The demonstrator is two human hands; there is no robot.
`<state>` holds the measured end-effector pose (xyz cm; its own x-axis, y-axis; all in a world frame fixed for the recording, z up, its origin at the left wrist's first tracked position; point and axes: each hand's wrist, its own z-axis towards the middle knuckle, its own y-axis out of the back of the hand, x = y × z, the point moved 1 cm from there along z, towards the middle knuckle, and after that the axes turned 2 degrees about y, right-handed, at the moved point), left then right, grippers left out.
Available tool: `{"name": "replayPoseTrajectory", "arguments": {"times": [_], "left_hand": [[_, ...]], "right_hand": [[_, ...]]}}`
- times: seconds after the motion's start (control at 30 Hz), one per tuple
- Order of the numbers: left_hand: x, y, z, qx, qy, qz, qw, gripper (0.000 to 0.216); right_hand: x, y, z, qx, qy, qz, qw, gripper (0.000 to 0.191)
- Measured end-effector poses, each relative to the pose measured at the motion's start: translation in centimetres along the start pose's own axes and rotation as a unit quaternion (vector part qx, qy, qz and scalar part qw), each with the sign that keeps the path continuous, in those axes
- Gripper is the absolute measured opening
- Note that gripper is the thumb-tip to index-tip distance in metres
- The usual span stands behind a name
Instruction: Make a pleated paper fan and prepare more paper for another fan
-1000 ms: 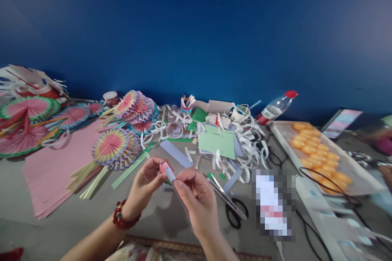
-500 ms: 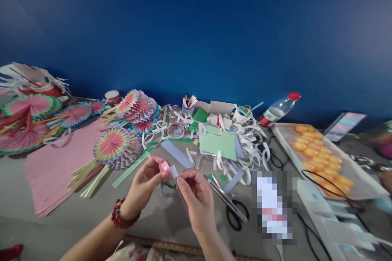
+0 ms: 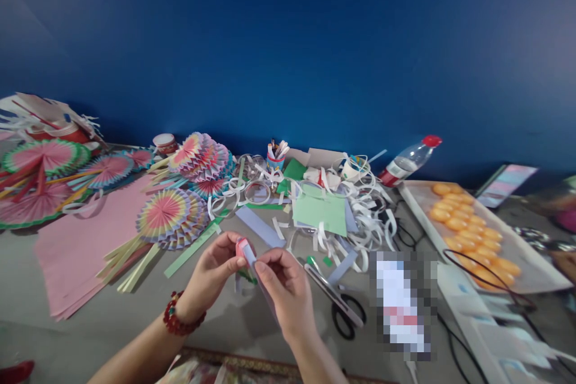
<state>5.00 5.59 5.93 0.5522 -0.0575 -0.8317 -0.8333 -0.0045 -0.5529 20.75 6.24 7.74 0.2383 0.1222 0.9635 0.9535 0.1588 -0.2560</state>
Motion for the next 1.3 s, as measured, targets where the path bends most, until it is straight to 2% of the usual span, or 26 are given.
{"name": "replayPoseTrajectory", "arguments": {"times": [0.53,0.8,1.3], "left_hand": [[-0.07,-0.2,0.11,0.006,0.004,-0.008,1.0,0.024],[-0.13,-0.32,0.08,0.007,0.006,-0.009,1.0,0.024],[-0.16,-0.4,0.11,0.001,0.006,-0.002,1.0,0.023]], "right_hand": [[-0.71,0.05,0.28,0.003,-0.015,0.006,1.0,0.028],[0.17,-0.39,0.3,0.0,-0.015,-0.008,1.0,0.032],[-0.26,-0.1,0.49,0.013,-0.016,-0.026,0.999,0.033]]}}
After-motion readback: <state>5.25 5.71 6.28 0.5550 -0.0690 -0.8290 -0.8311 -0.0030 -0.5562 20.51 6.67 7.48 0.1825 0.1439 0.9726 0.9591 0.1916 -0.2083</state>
